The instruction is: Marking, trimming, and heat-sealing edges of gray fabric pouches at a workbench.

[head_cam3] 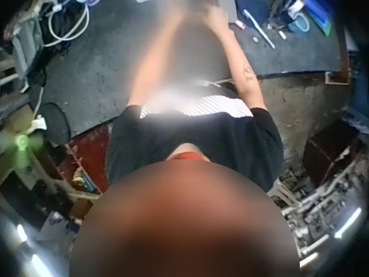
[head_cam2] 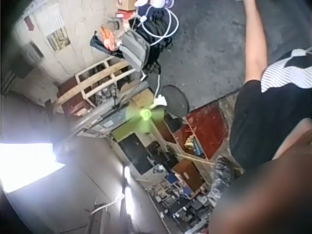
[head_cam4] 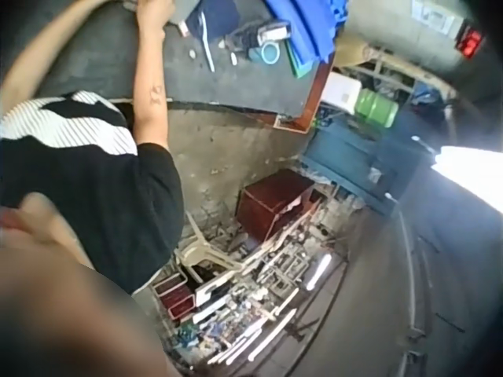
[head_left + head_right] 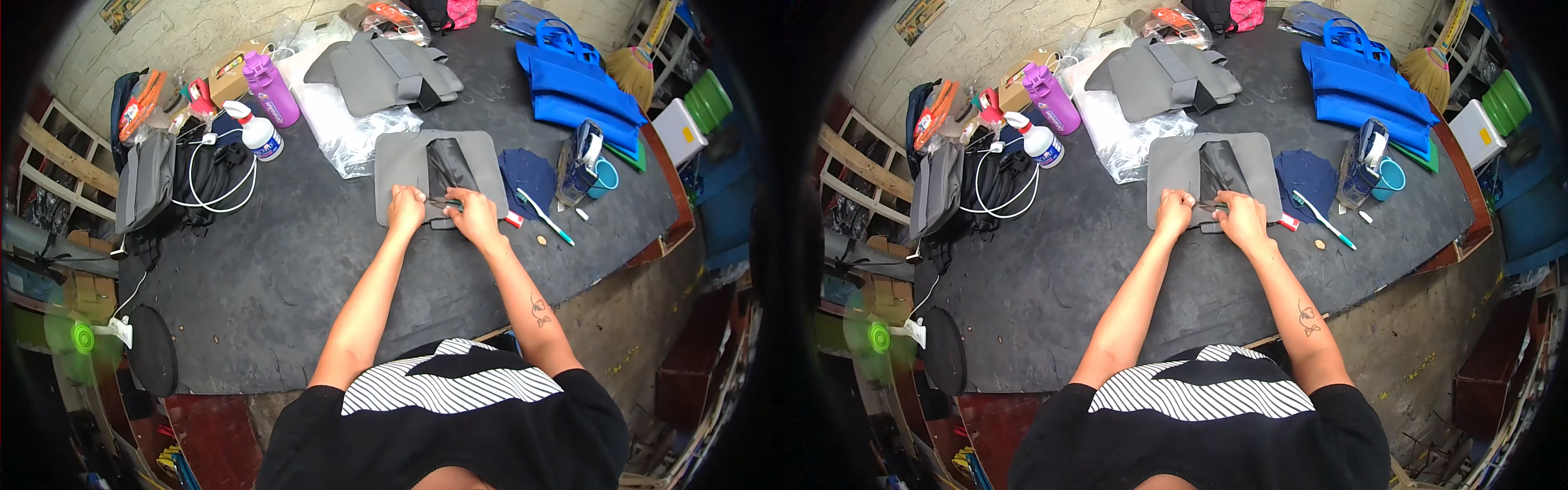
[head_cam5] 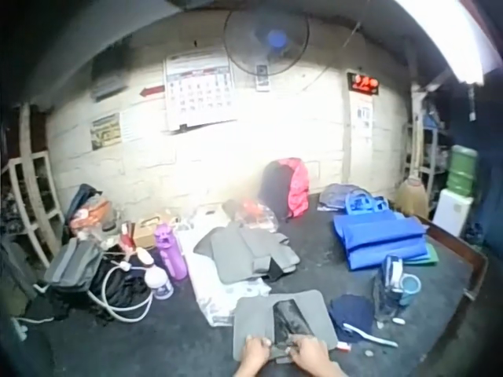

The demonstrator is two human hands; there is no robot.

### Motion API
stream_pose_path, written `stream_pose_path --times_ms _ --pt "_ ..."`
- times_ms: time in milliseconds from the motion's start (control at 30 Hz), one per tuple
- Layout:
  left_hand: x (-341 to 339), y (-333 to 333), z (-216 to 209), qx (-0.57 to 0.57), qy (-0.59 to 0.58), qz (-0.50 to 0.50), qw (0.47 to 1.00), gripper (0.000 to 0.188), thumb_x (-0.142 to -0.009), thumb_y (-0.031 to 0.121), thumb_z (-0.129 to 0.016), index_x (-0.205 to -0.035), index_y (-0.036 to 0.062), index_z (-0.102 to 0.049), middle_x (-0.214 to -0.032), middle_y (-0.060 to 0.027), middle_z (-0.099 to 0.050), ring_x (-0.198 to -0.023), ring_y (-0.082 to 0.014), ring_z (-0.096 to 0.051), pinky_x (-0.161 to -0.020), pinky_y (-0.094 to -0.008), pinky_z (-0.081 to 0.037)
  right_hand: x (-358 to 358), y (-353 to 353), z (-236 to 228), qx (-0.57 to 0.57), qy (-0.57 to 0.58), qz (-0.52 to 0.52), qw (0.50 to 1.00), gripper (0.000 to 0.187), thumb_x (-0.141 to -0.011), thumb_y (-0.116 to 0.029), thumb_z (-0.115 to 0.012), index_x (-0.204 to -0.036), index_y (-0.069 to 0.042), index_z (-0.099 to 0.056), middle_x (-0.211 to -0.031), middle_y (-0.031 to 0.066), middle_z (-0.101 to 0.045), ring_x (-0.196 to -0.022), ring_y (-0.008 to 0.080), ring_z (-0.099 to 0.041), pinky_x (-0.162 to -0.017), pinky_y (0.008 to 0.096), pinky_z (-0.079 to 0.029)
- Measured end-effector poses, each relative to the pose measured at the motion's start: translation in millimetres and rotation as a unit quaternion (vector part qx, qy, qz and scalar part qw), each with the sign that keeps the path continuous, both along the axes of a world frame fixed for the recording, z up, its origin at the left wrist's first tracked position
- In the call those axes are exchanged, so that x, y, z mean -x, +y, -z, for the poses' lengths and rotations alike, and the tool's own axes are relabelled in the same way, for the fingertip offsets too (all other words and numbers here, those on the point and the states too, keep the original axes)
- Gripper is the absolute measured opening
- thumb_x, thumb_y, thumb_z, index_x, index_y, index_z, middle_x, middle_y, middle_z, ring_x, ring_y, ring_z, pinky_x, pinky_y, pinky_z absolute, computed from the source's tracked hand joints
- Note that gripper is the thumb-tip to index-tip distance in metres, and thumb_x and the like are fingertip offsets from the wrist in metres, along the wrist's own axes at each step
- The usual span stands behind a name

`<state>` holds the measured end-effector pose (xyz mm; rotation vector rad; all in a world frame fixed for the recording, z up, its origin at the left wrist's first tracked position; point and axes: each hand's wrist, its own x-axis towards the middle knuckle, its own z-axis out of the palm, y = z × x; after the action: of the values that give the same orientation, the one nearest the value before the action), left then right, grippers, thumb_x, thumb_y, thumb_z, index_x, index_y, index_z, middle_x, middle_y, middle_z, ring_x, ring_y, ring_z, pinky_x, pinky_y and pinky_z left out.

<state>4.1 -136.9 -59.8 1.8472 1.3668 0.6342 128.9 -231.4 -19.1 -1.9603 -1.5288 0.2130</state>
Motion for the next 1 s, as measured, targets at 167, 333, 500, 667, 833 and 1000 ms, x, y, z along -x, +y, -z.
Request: stream_pose_path --times_ms 167,333,500,667,833,1000 --pt "-2 -2 -4 0.041 0.012 -0.013 0.999 0.019 -0.087 0.023 -0.058 -0.089 0.0045 -0.064 -0.108 -0.0125 -0.053 -0.098 -0.0316 -0.057 -0.085 -0.0385 -0.044 10 4 -2 0.011 -0.015 0.021 1.000 0.023 -0.070 -0.013 -0.070 -0.092 -0.005 -0.067 -0.098 0.0106 -0.067 -0.090 0.0290 -0.064 -0.078 0.0371 -0.050" --pt "-2 -3 1 0.002 0.005 -0.016 1.000 0.016 -0.086 0.019 -0.055 -0.089 0.0056 -0.062 -0.110 -0.0154 -0.052 -0.096 -0.0373 -0.058 -0.082 -0.0443 -0.045 14 6 0 -0.015 -0.058 0.021 0.998 0.021 -0.070 -0.012 -0.070 -0.088 -0.004 -0.067 -0.095 0.0099 -0.068 -0.086 0.0295 -0.065 -0.074 0.0379 -0.050" --pt "-2 0 5 -0.002 0.006 -0.048 0.999 0.017 -0.087 0.021 -0.054 -0.089 0.0055 -0.062 -0.108 -0.0150 -0.053 -0.095 -0.0366 -0.058 -0.082 -0.0436 -0.045 11 6 -13 0.048 0.039 0.068 0.996 0.020 -0.073 -0.015 -0.070 -0.092 -0.007 -0.068 -0.092 0.0104 -0.068 -0.087 0.0305 -0.065 -0.077 0.0387 -0.050" --pt "-7 0 1 0.025 -0.037 -0.089 0.995 0.019 -0.087 0.023 -0.056 -0.089 0.0054 -0.062 -0.105 -0.0141 -0.055 -0.094 -0.0347 -0.058 -0.083 -0.0417 -0.045 -2 6 -6 0.011 0.039 0.057 0.998 0.020 -0.073 -0.015 -0.070 -0.090 -0.006 -0.067 -0.084 0.0135 -0.068 -0.080 0.0312 -0.065 -0.072 0.0402 -0.050" --pt "-8 1 9 0.014 -0.058 -0.083 0.995 0.020 -0.087 0.023 -0.057 -0.087 0.0049 -0.064 -0.103 -0.0139 -0.055 -0.094 -0.0342 -0.058 -0.082 -0.0413 -0.045 9 8 -8 0.046 -0.026 0.044 0.998 0.020 -0.072 -0.015 -0.070 -0.090 -0.007 -0.067 -0.086 0.0117 -0.068 -0.082 0.0306 -0.065 -0.074 0.0395 -0.050" --pt "-10 2 17 -0.009 -0.093 -0.080 0.992 0.017 -0.085 0.021 -0.060 -0.085 0.0042 -0.065 -0.099 -0.0144 -0.056 -0.090 -0.0330 -0.058 -0.081 -0.0403 -0.045 9 10 -1 0.019 -0.033 0.039 0.998 0.021 -0.071 -0.015 -0.070 -0.091 -0.007 -0.068 -0.088 0.0104 -0.068 -0.085 0.0297 -0.065 -0.075 0.0388 -0.050"
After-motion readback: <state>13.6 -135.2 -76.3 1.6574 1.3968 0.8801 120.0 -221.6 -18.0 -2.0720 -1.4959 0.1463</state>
